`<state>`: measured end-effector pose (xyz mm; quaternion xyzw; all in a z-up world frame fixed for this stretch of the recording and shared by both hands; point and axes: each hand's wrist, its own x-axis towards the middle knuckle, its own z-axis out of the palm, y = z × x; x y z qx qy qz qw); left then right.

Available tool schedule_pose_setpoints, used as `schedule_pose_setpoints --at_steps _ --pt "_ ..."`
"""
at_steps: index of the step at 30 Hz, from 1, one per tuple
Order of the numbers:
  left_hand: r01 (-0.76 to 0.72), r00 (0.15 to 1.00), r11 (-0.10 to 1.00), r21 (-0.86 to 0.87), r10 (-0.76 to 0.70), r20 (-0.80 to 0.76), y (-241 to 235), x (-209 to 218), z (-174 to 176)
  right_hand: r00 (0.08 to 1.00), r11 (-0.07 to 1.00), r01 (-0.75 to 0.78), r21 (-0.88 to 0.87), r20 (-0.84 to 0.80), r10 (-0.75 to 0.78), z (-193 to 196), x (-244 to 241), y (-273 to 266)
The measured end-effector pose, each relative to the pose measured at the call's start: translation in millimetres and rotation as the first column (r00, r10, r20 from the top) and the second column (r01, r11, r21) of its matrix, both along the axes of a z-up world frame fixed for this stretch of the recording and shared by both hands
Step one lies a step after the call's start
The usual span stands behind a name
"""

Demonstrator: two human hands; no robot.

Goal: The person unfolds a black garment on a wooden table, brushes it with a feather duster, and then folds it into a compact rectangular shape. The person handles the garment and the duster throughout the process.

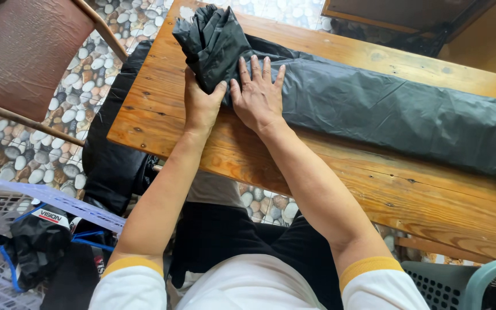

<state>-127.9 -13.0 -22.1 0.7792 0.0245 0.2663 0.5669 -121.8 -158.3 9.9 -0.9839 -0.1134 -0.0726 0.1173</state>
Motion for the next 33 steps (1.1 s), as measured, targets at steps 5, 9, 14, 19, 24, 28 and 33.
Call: schedule_pose_setpoints --at_steps 5,9,14,19,24,28,33 --pt "-0.029 0.999 0.996 0.090 0.032 -0.028 -1 -7 4 1.000 1.000 -0.001 -0.016 0.001 0.001 2 0 2" --pt "-0.025 0.999 0.981 0.192 0.033 -0.037 -5 -16 9 0.998 1.000 0.000 -0.012 -0.064 -0.001 9 0 2" --pt "0.045 0.996 0.965 0.257 -0.063 0.062 -12 -26 16 0.996 1.000 -0.008 0.030 -0.087 0.010 9 -2 -1" --pt "0.062 0.974 0.900 0.431 -0.149 0.172 -17 -36 33 0.998 0.997 -0.051 0.065 0.029 0.049 -3 -2 -6" --pt "0.091 0.962 0.865 0.493 -0.205 0.182 -19 -32 25 0.976 0.996 -0.071 0.063 0.208 0.056 -70 40 -20" --pt "0.060 0.973 0.817 0.574 -0.177 0.151 -18 -27 17 0.958 0.964 0.023 0.266 0.269 -0.097 -66 81 -75" --pt "0.058 0.967 0.734 0.677 -0.209 0.144 -19 -33 16 0.926 0.888 -0.074 0.453 0.363 -0.108 45 -3 -76"
